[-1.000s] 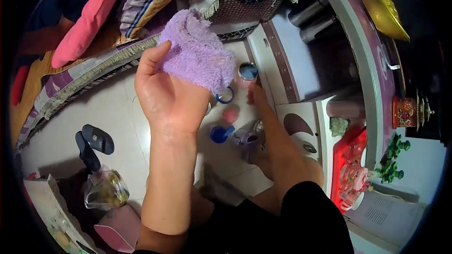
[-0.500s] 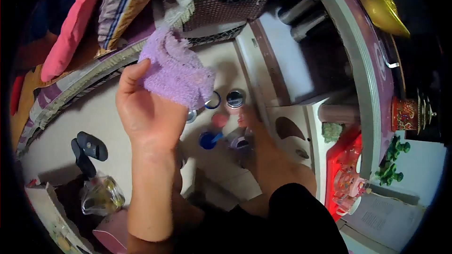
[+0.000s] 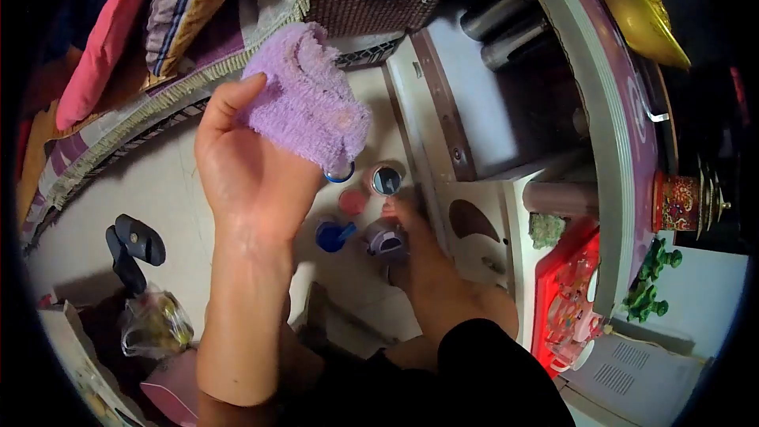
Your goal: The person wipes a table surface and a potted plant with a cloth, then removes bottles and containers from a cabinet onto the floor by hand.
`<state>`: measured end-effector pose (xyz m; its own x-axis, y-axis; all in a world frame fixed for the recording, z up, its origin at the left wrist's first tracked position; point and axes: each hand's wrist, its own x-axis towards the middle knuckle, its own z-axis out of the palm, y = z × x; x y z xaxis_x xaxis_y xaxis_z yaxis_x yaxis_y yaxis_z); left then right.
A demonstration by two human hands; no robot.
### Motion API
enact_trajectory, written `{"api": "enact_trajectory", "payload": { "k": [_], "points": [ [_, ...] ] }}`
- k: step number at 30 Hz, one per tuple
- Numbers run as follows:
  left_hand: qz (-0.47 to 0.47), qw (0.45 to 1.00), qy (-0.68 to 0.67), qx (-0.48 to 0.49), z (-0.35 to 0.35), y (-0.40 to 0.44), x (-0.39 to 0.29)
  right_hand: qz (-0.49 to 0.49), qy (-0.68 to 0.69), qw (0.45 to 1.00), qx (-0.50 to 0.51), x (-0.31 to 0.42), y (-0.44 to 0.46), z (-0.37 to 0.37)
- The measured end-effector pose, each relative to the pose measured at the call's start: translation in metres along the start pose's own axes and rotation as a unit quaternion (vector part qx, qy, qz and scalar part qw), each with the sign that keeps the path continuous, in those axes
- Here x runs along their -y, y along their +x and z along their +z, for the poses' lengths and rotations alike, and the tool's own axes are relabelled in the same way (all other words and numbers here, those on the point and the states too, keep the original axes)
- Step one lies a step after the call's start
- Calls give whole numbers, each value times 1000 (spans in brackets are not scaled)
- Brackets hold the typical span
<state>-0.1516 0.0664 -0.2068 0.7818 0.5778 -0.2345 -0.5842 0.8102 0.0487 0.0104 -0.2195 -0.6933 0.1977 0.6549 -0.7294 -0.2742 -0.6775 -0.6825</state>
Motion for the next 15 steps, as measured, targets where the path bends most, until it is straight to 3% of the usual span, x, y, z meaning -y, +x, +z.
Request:
{"api": "enact_trajectory", "payload": {
  "k": [3,6,10,12,14,15],
  "points": [
    [-5,1000,-7,6,-2,1,0,9,-88,996,-1,5,-6,5],
    [-13,999,-16,25,-3,-1,-4,29,-267,963,11,25,-15,9],
    [-14,998,-49,27,0,-2,-5,58,-602,796,26,63,-25,3],
    [-15,998,-58,18,5,-5,-3,-20,-567,784,-251,36,-21,-2],
    [-26,996,-71,42,2,-5,-4,-76,-522,738,-421,46,-25,1],
    [-31,995,-77,54,1,-5,-5,-92,-511,722,-458,80,-36,15]
  ]
}}
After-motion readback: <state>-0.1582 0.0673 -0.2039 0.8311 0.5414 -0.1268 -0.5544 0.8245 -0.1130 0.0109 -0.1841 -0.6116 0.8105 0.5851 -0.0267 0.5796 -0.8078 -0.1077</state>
